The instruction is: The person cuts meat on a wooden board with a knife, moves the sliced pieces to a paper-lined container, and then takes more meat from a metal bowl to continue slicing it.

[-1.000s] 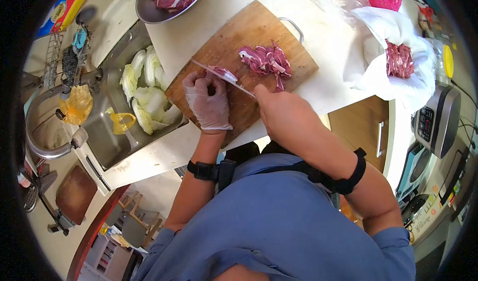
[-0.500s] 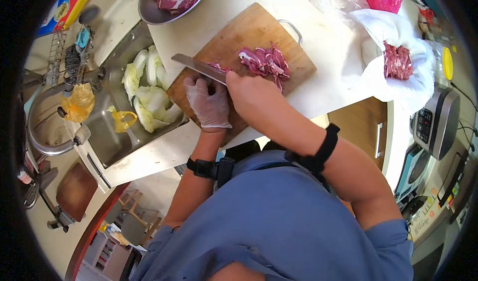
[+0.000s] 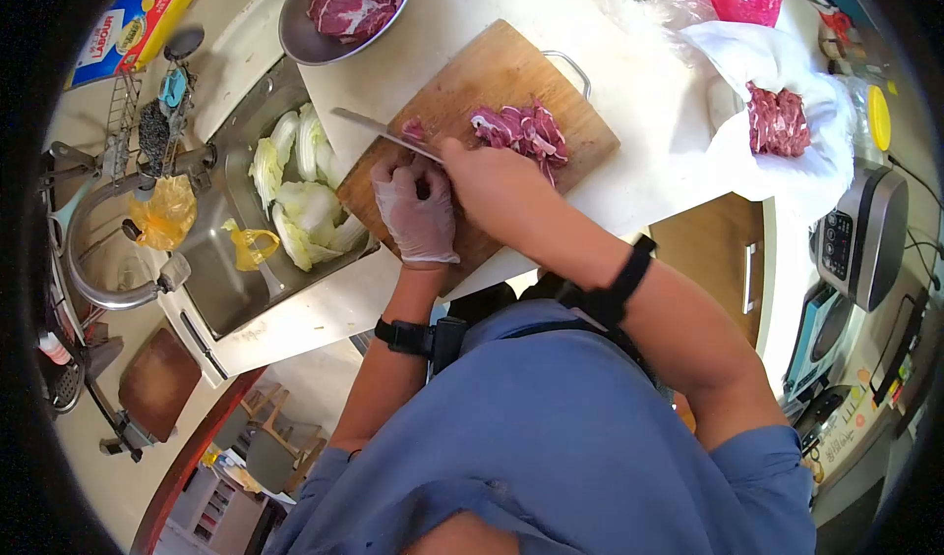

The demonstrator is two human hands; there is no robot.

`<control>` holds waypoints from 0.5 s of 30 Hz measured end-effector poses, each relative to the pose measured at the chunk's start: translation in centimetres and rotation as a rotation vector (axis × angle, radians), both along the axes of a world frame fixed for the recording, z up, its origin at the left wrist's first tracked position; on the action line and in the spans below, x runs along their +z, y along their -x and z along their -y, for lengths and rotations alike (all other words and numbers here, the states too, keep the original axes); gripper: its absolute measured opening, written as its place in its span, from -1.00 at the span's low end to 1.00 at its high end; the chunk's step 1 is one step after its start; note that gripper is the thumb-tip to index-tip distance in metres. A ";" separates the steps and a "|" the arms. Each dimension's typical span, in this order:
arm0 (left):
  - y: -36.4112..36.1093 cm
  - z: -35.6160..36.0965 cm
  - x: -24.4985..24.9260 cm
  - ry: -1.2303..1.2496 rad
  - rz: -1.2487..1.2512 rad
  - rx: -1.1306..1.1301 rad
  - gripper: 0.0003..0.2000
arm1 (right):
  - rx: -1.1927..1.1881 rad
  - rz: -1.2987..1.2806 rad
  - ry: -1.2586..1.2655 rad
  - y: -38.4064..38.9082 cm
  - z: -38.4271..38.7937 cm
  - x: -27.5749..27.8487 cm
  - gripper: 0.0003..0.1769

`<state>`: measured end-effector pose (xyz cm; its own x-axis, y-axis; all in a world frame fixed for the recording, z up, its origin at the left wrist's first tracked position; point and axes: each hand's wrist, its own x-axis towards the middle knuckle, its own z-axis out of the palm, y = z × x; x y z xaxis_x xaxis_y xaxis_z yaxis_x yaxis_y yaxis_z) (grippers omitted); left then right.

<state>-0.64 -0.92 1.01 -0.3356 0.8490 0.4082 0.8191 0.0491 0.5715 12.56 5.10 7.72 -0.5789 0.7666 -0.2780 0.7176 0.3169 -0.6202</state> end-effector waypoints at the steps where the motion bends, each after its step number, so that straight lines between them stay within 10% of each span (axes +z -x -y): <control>1: -0.2 -0.1 0.0 -0.014 0.060 0.030 -0.86 | -0.002 0.042 0.044 -1.2 0.0 0.2 -0.87; 15: 0.0 0.2 -0.3 0.039 0.081 0.033 -0.79 | 0.038 0.139 0.104 -3.2 2.9 3.6 -0.83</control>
